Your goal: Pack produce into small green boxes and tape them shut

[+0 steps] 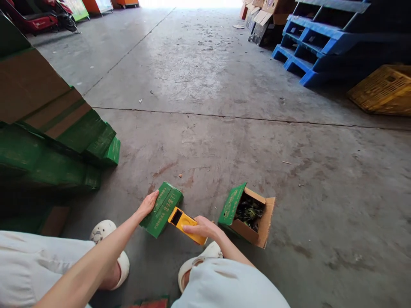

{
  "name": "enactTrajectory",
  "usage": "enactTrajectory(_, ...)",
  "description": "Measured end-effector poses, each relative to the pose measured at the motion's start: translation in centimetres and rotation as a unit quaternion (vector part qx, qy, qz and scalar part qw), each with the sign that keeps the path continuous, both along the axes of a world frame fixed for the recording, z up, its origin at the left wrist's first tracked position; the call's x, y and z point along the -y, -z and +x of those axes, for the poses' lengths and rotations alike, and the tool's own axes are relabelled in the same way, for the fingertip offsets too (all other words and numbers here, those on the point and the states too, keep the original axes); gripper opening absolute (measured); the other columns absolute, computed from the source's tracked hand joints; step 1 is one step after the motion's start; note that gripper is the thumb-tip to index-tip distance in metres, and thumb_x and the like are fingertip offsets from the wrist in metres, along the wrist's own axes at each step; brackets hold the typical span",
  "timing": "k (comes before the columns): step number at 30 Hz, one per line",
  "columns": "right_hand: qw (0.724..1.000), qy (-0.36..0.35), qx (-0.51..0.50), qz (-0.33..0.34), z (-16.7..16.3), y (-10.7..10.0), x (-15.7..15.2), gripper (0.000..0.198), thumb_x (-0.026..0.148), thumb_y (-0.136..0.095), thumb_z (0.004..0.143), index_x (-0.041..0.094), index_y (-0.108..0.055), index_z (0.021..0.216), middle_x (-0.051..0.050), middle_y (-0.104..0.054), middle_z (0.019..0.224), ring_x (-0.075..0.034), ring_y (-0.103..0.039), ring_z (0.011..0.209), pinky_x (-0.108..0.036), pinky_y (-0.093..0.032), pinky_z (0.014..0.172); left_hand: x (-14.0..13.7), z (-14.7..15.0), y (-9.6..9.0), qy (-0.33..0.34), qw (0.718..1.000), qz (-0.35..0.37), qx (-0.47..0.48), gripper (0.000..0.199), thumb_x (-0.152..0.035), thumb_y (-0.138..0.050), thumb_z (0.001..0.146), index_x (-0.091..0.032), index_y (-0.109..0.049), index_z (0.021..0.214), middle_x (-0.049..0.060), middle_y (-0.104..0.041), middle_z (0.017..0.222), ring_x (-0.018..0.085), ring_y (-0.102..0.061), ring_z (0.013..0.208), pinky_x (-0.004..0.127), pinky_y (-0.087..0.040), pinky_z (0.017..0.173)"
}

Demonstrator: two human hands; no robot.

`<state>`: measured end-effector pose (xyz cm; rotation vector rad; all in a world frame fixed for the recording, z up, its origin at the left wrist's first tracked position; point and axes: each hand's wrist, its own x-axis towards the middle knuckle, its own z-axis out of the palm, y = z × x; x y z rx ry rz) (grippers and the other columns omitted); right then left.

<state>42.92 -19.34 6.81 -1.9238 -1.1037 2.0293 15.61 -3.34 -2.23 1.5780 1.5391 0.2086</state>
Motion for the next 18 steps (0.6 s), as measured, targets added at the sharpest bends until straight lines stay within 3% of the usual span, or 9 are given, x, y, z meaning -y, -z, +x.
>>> enactTrajectory(3,1.0,-0.024,-0.01,0.013,-0.1,0.0,0.1,0.048,0.062,-0.078,0.078,0.016,-0.066,0.084,-0.004,-0.066,0.069,-0.017,-0.064,0.059,-0.023,-0.046,0.053,1.1,0.0,-1.0,-0.015,0.997,0.072,-0.033,0.064,-0.054,-0.043,0.105,-0.014,-0.054,0.154,0.019,-0.052,0.162,0.036,-0.043,0.153,0.05,-0.035,0.125)
enactTrajectory(6,0.999,-0.029,0.008,0.033,-0.2,0.3,0.1,0.051,0.065,-0.078,0.08,0.016,-0.064,0.079,-0.003,-0.063,0.068,-0.017,-0.061,0.061,-0.023,-0.043,0.052,4.9,-0.3,-1.7,0.04,0.983,0.159,-0.087,0.07,-0.042,-0.051,0.101,-0.021,-0.039,0.166,0.013,-0.032,0.175,0.032,-0.022,0.164,0.053,-0.022,0.132)
enactTrajectory(8,0.998,-0.029,0.007,0.049,-0.4,0.6,-0.1,0.053,0.067,-0.078,0.079,0.016,-0.064,0.077,-0.004,-0.063,0.069,-0.017,-0.061,0.063,-0.023,-0.041,0.052,8.1,-0.4,-1.9,0.1,0.974,0.159,-0.13,0.085,-0.038,-0.064,0.092,-0.028,-0.031,0.17,0.011,-0.023,0.178,0.035,-0.013,0.166,0.06,-0.014,0.132)
enactTrajectory(11,0.998,-0.029,-0.016,0.058,-0.8,0.7,-0.7,0.057,0.073,-0.077,0.078,0.017,-0.066,0.082,-0.004,-0.065,0.071,-0.018,-0.064,0.064,-0.023,-0.044,0.053,11.3,-0.1,-1.9,0.149,0.957,0.164,-0.185,0.119,-0.043,-0.083,0.076,-0.025,-0.017,0.173,0.017,-0.006,0.18,0.044,-0.002,0.166,0.07,-0.008,0.129)
enactTrajectory(13,0.997,-0.031,-0.02,0.062,-1.2,0.6,-1.5,0.061,0.077,-0.076,0.077,0.017,-0.068,0.084,-0.005,-0.066,0.072,-0.018,-0.064,0.064,-0.023,-0.045,0.053,11.4,0.1,-1.8,0.139,0.949,0.18,-0.218,0.122,-0.046,-0.084,0.077,-0.023,-0.014,0.174,0.019,-0.004,0.18,0.046,-0.002,0.165,0.072,-0.01,0.127)
enactTrajectory(18,0.998,-0.028,-0.036,0.048,-2.7,-0.4,-3.5,0.06,0.075,-0.081,0.072,0.017,-0.07,0.081,-0.005,-0.067,0.073,-0.017,-0.064,0.064,-0.022,-0.047,0.055,8.4,-0.8,-2.0,0.104,0.952,0.168,-0.235,0.099,-0.055,-0.07,0.093,-0.029,-0.018,0.173,0.017,-0.014,0.18,0.042,-0.012,0.165,0.071,-0.016,0.127)
